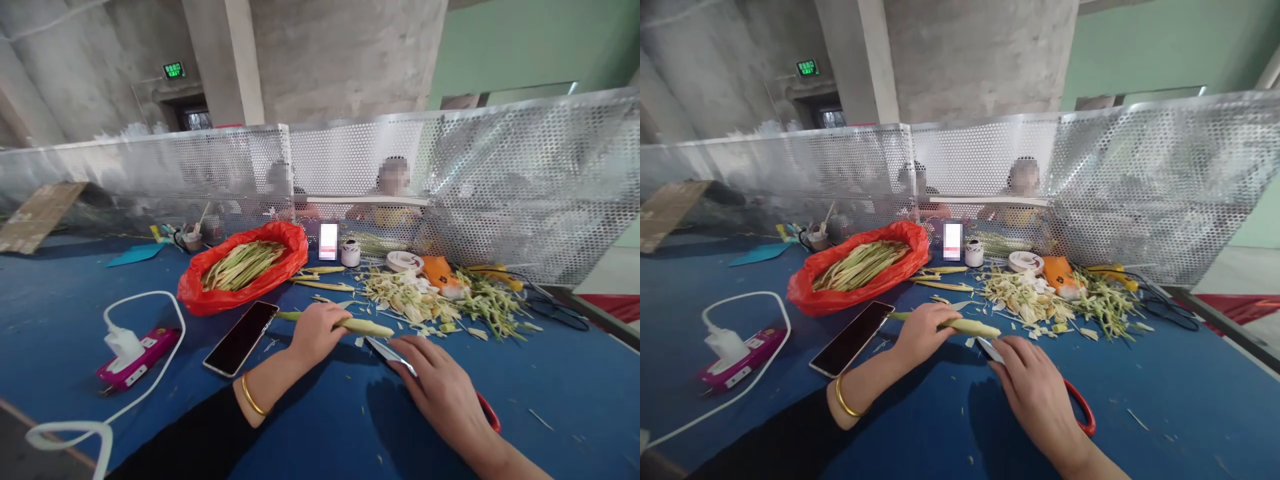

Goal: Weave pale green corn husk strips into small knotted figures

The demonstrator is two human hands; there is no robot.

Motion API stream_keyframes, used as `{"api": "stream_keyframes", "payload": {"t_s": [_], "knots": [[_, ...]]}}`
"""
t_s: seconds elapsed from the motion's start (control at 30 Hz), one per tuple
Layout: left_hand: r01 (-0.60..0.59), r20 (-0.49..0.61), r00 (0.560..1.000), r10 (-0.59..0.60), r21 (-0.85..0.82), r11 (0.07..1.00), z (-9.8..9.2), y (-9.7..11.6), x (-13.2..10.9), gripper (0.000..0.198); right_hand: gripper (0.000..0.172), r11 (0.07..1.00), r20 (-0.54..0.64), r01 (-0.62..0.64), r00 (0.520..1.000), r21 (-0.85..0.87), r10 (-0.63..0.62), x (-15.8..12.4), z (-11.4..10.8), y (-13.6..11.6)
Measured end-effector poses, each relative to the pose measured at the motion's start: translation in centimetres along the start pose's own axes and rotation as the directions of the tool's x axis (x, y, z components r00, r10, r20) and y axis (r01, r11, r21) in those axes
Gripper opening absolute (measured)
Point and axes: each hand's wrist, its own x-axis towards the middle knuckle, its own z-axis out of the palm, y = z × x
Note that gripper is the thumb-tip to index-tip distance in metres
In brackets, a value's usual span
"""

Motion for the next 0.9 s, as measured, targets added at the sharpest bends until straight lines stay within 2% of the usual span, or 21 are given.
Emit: {"api": "stream_keyframes", "payload": {"t_s": [0.07,0.13,0.2,0.27,0.33,0.37,0.4,0.43,0.5,0.57,0.63,0.73,0.8,0.9], "knots": [[-0.066,0.026,0.997,0.067,-0.026,0.997,0.1,0.6,-0.3,0.018,0.029,0.996,-0.039,0.027,0.999,-0.085,-0.030,1.3,0.1,-0.2],[-0.140,0.047,0.989,0.141,-0.021,0.990,0.1,0.9,-0.5,0.017,0.027,0.996,0.062,0.048,0.997,-0.072,-0.044,2.8,0.7,-0.7],[-0.191,0.045,0.981,0.191,0.002,0.982,0.0,0.8,-0.6,0.017,0.020,0.998,0.180,-0.033,0.983,0.053,0.023,4.1,1.6,-1.2],[-0.191,-0.036,0.981,0.191,0.015,0.982,-0.2,0.7,-0.7,0.020,0.015,0.974,0.232,-0.161,0.965,0.161,0.121,4.9,2.5,-1.5],[-0.127,-0.212,0.970,0.118,-0.032,0.991,-0.5,0.6,-0.8,0.023,0.017,0.939,0.219,-0.269,0.950,0.212,0.223,5.3,3.1,-1.5],[-0.071,-0.299,0.953,0.037,-0.103,0.992,-0.6,0.6,-0.8,0.023,0.021,0.921,0.207,-0.318,0.939,0.228,0.273,5.3,3.2,-1.4],[0.009,-0.352,0.931,-0.092,-0.230,0.973,-0.7,0.7,-0.7,0.020,0.024,0.893,0.204,-0.374,0.922,0.252,0.329,5.3,3.3,-1.1],[0.103,-0.346,0.905,-0.248,-0.387,0.916,-0.7,0.8,-0.7,0.015,0.028,0.858,0.205,-0.430,0.900,0.281,0.385,5.2,3.3,-0.9],[0.293,-0.169,0.838,-0.518,-0.662,0.690,-0.4,1.0,-0.5,0.009,0.034,0.775,0.222,-0.528,0.849,0.348,0.479,5.0,3.1,-0.4],[0.416,0.034,0.792,-0.610,-0.762,0.497,0.2,1.3,-0.4,0.013,0.039,0.698,0.244,-0.589,0.807,0.406,0.539,4.7,3.1,-0.4],[0.471,0.163,0.791,-0.590,-0.777,0.417,0.8,1.7,-0.5,0.019,0.042,0.608,0.298,-0.633,0.769,0.480,0.566,4.5,3.2,-1.1],[0.525,0.306,0.783,-0.541,-0.791,0.313,1.5,2.3,-0.9,0.025,0.041,0.415,0.428,-0.676,0.721,0.609,0.545,4.2,3.6,-2.6],[0.545,0.344,0.764,-0.546,-0.798,0.259,1.7,2.5,-1.1,0.024,0.039,0.334,0.464,-0.667,0.721,0.666,0.515,4.1,3.8,-3.2],[0.552,0.368,0.749,-0.551,-0.807,0.211,1.5,2.4,-1.1,0.020,0.039,0.269,0.478,-0.661,0.714,0.700,0.511,4.1,3.9,-3.3]]}}
